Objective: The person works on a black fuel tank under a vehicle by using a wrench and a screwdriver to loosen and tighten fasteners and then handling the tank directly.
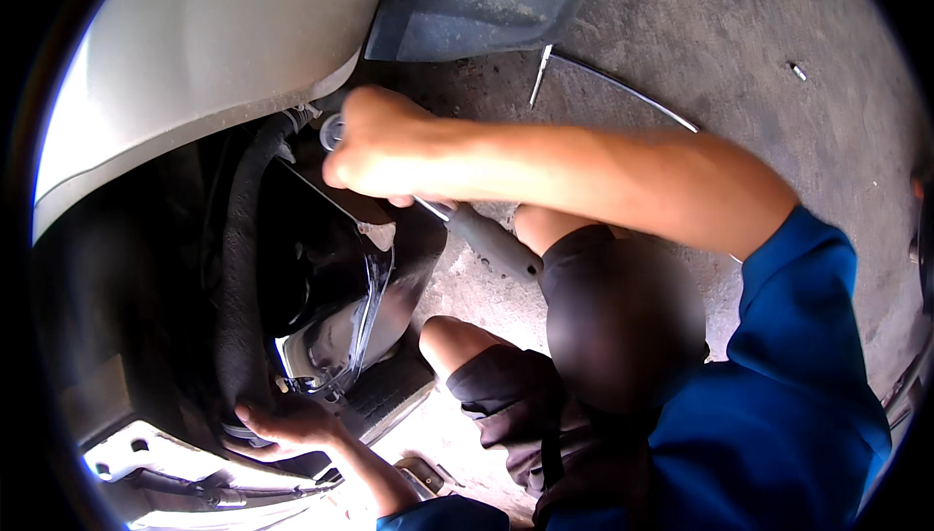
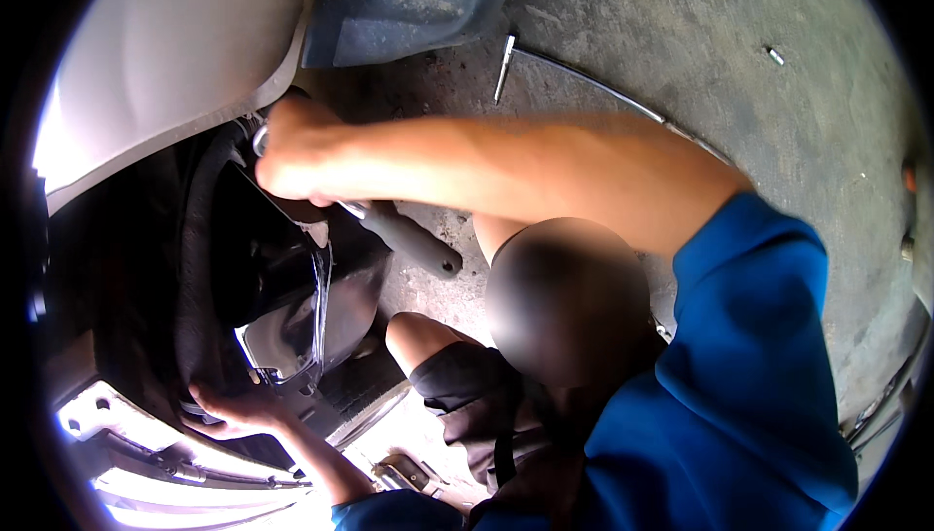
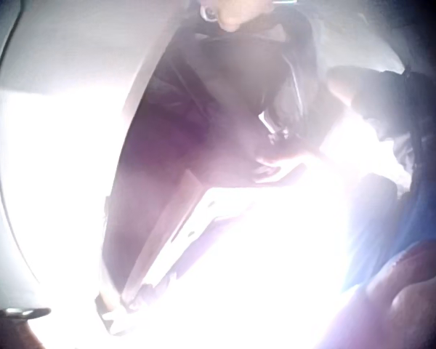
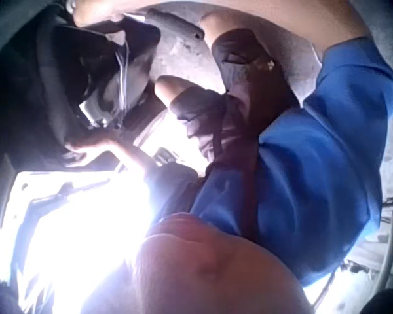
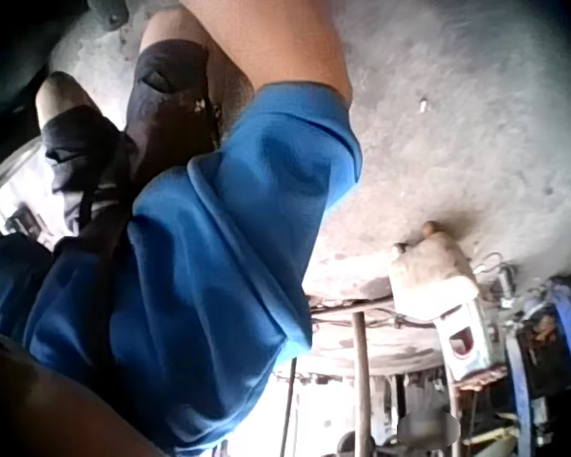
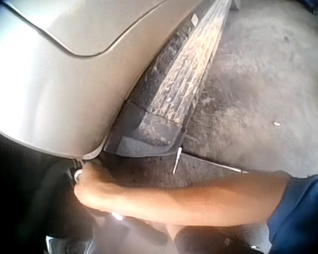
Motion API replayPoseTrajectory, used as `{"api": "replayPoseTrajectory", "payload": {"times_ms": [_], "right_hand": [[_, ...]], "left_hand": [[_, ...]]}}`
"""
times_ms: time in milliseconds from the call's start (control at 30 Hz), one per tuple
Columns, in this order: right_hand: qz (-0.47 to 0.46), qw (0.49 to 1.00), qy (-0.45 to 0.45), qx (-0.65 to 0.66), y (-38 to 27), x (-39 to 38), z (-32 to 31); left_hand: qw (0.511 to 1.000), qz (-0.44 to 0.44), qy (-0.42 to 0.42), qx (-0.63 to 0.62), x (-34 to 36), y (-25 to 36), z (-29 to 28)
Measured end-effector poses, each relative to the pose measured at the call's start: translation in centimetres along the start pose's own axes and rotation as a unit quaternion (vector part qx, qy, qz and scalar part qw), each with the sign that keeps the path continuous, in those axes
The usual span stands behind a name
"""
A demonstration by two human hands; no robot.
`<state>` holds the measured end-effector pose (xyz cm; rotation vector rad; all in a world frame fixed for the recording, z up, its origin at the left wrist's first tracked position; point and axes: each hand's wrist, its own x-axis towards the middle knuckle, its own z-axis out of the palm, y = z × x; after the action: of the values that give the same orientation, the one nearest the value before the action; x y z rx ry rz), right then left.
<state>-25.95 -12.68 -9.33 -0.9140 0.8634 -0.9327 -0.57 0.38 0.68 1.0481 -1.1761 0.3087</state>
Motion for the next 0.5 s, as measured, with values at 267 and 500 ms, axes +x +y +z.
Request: {"api": "replayPoseTrajectory", "payload": {"times_ms": [267, 500], "right_hand": [[0.003, 0.955, -0.105, -0.279, -4.2, 5.9, 2.0], [-0.116, 0.983, -0.004, -0.139, -0.9, 0.2, 0.5]], "left_hand": [[0.997, 0.023, -0.028, 0.07, 0.1, 0.7, 1.0], [0.992, 0.049, -0.04, 0.108, 0.6, 0.7, 0.6]]}}
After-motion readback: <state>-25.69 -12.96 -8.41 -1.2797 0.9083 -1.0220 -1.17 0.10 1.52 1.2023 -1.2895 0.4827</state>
